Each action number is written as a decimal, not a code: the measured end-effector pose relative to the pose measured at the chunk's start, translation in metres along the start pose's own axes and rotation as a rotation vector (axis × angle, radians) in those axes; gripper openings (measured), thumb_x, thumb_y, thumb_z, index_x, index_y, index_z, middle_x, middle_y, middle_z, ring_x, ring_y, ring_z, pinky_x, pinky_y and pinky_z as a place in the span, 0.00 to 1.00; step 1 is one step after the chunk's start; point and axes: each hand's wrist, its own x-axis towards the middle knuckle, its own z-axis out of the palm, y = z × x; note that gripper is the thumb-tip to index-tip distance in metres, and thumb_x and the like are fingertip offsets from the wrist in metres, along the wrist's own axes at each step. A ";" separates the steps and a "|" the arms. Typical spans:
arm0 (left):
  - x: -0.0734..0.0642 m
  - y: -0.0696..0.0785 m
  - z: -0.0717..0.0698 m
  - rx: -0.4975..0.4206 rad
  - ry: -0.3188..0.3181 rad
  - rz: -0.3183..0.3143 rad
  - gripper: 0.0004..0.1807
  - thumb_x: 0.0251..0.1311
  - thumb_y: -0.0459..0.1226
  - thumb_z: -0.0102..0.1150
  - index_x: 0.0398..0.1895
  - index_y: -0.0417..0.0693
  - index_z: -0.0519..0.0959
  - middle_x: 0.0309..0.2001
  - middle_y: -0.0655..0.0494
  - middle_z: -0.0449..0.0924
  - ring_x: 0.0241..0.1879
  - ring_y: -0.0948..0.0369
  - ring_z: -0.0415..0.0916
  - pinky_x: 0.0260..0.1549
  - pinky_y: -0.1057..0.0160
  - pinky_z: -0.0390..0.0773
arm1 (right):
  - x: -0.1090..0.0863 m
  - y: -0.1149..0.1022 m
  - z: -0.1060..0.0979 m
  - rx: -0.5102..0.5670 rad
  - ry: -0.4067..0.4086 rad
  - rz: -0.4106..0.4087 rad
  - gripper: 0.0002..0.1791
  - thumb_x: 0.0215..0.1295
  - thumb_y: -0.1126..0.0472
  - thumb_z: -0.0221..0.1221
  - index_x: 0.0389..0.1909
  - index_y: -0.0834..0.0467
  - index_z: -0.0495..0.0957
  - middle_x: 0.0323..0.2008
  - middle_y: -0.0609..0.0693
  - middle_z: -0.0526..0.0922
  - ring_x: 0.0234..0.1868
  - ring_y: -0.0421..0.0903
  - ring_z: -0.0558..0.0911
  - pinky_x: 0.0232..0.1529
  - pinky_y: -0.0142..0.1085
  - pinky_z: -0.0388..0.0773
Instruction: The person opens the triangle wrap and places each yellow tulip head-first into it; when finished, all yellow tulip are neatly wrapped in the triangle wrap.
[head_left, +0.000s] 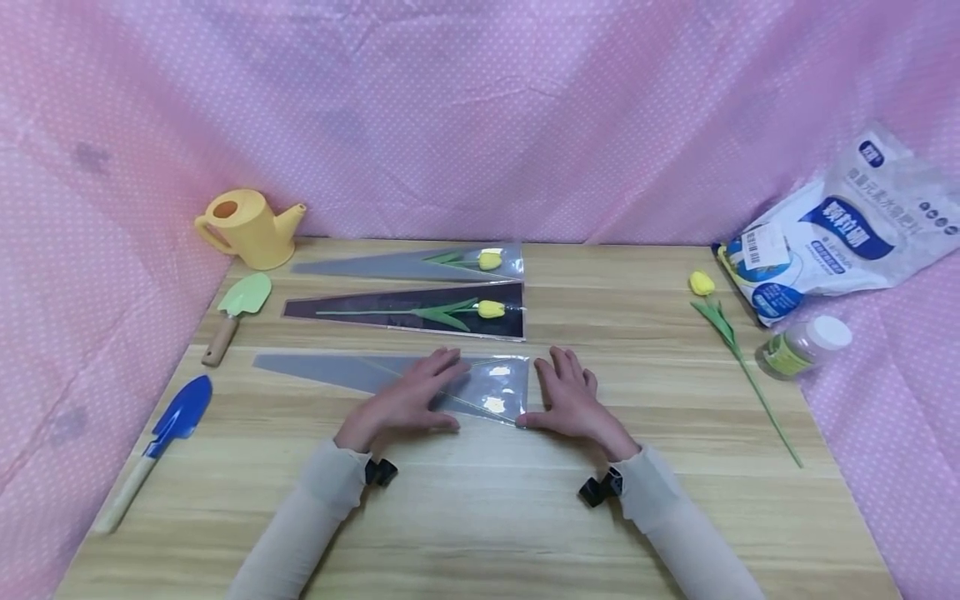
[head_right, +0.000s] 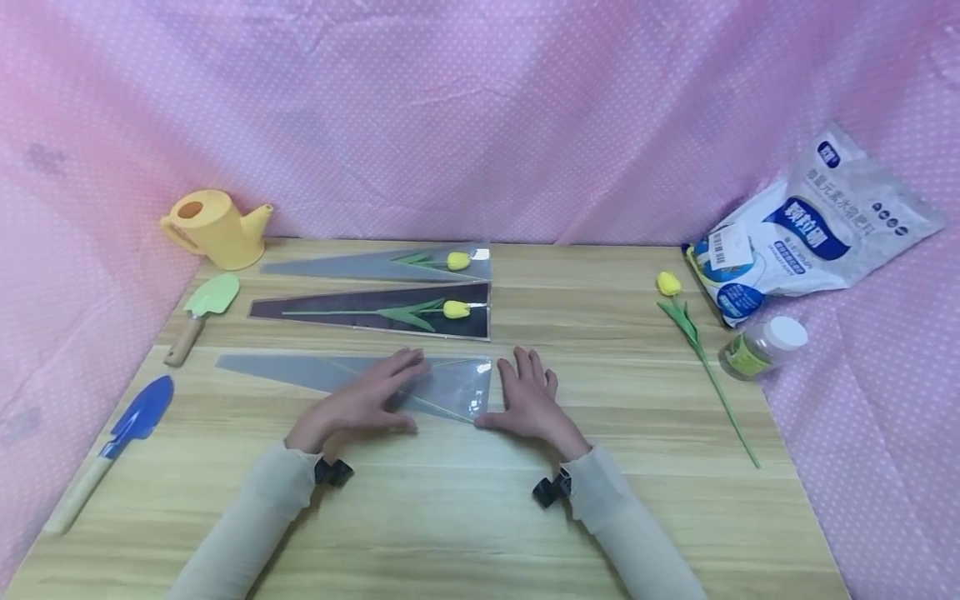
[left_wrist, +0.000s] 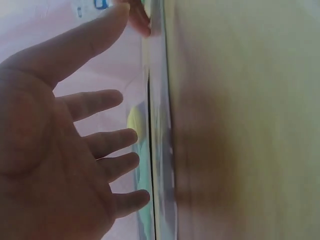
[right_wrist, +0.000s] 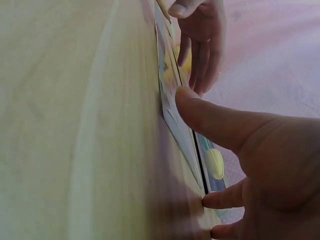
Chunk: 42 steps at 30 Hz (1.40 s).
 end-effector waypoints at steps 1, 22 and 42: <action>0.000 0.001 0.001 -0.001 -0.020 0.000 0.50 0.54 0.52 0.72 0.78 0.53 0.57 0.82 0.47 0.43 0.82 0.44 0.38 0.77 0.37 0.47 | 0.000 -0.001 0.001 -0.006 0.000 0.001 0.59 0.51 0.38 0.72 0.76 0.63 0.56 0.79 0.67 0.41 0.80 0.68 0.38 0.72 0.71 0.37; 0.003 0.011 0.009 0.031 -0.109 -0.051 0.45 0.57 0.50 0.70 0.76 0.50 0.62 0.82 0.46 0.43 0.82 0.45 0.37 0.78 0.38 0.43 | 0.011 -0.012 0.012 -0.070 0.177 0.087 0.43 0.57 0.35 0.66 0.63 0.62 0.70 0.70 0.65 0.62 0.72 0.64 0.57 0.69 0.66 0.54; 0.006 0.017 0.009 0.086 -0.103 -0.075 0.44 0.58 0.50 0.69 0.76 0.50 0.62 0.82 0.45 0.44 0.82 0.45 0.39 0.77 0.38 0.47 | 0.016 -0.019 -0.004 0.439 -0.063 0.053 0.30 0.74 0.44 0.54 0.65 0.63 0.71 0.56 0.59 0.78 0.54 0.51 0.77 0.54 0.43 0.77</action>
